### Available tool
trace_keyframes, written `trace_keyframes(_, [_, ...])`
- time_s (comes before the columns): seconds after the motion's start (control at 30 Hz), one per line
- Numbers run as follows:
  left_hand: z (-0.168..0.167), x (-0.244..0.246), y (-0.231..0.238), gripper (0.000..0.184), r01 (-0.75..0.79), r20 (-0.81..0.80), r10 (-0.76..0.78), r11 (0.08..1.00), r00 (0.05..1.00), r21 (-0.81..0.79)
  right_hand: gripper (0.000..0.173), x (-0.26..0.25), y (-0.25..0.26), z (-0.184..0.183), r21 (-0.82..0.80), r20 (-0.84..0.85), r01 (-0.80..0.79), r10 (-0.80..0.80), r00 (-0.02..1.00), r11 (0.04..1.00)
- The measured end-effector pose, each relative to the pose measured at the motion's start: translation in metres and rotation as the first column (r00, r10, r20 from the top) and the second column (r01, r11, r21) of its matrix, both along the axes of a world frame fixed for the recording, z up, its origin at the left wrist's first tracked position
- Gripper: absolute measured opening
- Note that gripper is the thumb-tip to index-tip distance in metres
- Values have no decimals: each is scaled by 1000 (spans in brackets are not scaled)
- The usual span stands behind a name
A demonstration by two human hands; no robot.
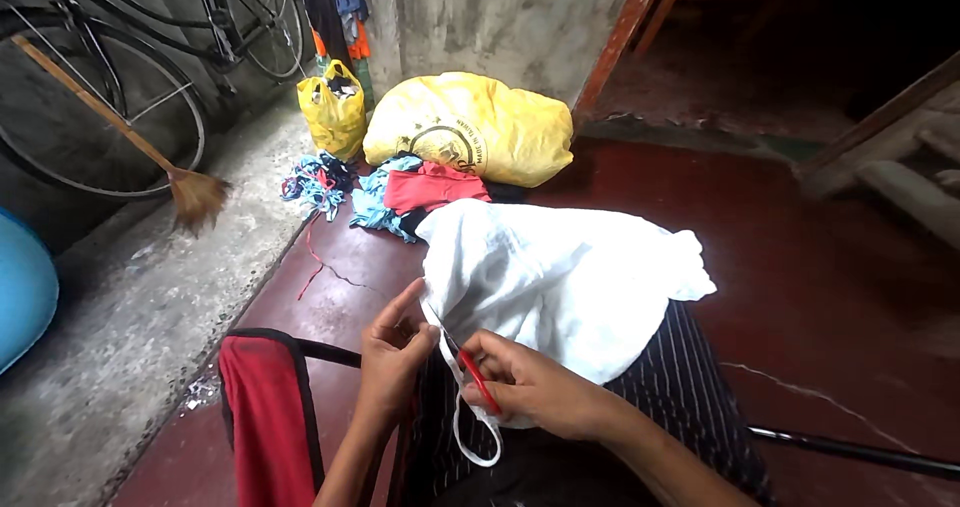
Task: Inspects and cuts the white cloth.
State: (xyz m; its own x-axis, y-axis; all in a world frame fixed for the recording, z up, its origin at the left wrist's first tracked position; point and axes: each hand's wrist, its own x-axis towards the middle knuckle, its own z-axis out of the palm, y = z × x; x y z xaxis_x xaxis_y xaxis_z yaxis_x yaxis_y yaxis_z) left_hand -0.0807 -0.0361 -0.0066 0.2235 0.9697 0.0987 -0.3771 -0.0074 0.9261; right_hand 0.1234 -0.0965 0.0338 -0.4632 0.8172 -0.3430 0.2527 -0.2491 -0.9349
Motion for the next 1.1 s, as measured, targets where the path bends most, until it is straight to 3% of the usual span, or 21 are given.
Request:
trace_keyframes(0.2, [4,14,1,54,137,184,-120,987,976,-85,33,3,-3,10,-69,-159,26,-37,987,997])
trace_keyframes(0.3, [18,25,11,60,228,185,-214,972,959,-60,31,13,-2,28,-38,-237,62,-69,969,997])
trace_keyframes(0.5, [31,78,38,53,252,-279,-202,955,939,156,25,53,0,74,155,-386,219,-144,911,963])
trace_keyframes(0.6, [33,110,38,47,297,-464,-185,937,866,181,29,81,-3,95,281,-457,322,-169,873,904])
trace_keyframes(0.7, [32,126,29,25,317,-652,-84,915,753,248,29,110,-12,112,347,-510,437,-224,830,830])
trace_keyframes(0.77, [38,129,30,30,309,-675,-11,895,738,323,29,128,-18,116,338,-537,526,-299,789,780])
trace_keyframes(0.87, [64,126,55,31,318,-665,9,873,747,370,29,150,-24,120,302,-583,632,-387,715,713])
trace_keyframes(1.0, [138,138,102,30,400,-718,-11,837,696,374,26,170,-31,129,336,-608,728,-453,653,598])
trace_keyframes(1.1, [190,159,139,37,437,-622,-133,822,772,366,25,169,-38,145,430,-579,745,-477,661,510])
